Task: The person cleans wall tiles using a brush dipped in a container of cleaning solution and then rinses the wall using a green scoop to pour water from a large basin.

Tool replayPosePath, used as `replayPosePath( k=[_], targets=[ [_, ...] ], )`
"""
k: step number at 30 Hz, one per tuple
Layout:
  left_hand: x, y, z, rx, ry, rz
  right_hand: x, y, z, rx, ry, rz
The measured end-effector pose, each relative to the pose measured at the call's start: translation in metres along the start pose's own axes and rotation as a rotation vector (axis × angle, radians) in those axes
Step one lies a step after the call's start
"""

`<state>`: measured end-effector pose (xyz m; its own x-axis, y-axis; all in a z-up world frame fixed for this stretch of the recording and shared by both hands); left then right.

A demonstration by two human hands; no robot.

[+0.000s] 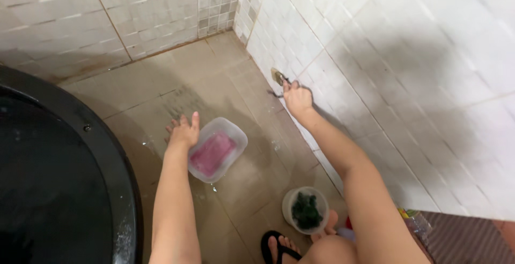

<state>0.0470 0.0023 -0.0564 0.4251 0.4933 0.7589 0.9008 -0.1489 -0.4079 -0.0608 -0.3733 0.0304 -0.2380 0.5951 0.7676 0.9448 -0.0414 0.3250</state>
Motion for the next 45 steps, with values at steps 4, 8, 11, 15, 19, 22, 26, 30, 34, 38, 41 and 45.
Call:
replayPosePath(
  k=[4, 8, 11, 15, 19, 22, 26, 30, 34, 38, 41, 45],
  targets=[
    [0.012, -0.016, -0.002, -0.021, 0.056, 0.048, 0.049, 0.008, -0.038, -0.06, -0.014, -0.204],
    [0.017, -0.032, -0.008, -0.036, 0.142, 0.082, 0.129, 0.037, -0.102, -0.212, 0.033, -0.333],
    [0.027, -0.04, -0.022, -0.07, 0.203, 0.094, 0.155, 0.016, -0.112, -0.215, 0.083, -0.394],
    [0.033, -0.052, -0.044, -0.145, 0.23, 0.09, 0.111, -0.067, -0.076, -0.215, 0.021, -0.131],
    [0.035, -0.058, -0.059, -0.201, 0.248, 0.088, 0.068, -0.176, -0.024, -0.058, 0.06, 0.162],
    [0.033, -0.06, -0.059, -0.198, 0.284, 0.095, 0.071, -0.198, -0.032, -0.088, 0.11, 0.135],
    [0.028, -0.053, -0.057, -0.204, 0.348, 0.1, 0.118, -0.157, -0.069, -0.231, 0.11, -0.071],
    [0.02, -0.051, -0.052, -0.212, 0.386, 0.108, 0.151, -0.135, -0.086, -0.28, 0.139, -0.128],
    [0.019, -0.051, -0.056, -0.244, 0.391, 0.098, 0.133, -0.168, -0.068, -0.171, 0.097, -0.046],
    [0.021, -0.049, -0.052, -0.249, 0.393, 0.09, 0.099, -0.241, -0.042, -0.095, 0.144, 0.257],
    [0.023, -0.046, -0.042, -0.241, 0.428, 0.103, 0.077, -0.266, -0.046, -0.189, 0.177, 0.485],
    [0.023, -0.043, -0.033, -0.233, 0.512, 0.105, 0.055, -0.232, -0.045, -0.126, 0.133, 0.563]
  ],
)
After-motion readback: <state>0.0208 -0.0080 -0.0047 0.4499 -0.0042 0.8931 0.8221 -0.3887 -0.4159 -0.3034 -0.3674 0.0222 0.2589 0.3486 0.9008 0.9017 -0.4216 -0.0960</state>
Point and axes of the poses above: each hand's wrist, its own y-axis towards the middle knuckle, its own x-axis out of the back of the hand, z = x × y, the point moved 4 cm from there along y, towards the middle knuckle, and after that the axes turned 11 degrees about -z, right-handed, at the moved point
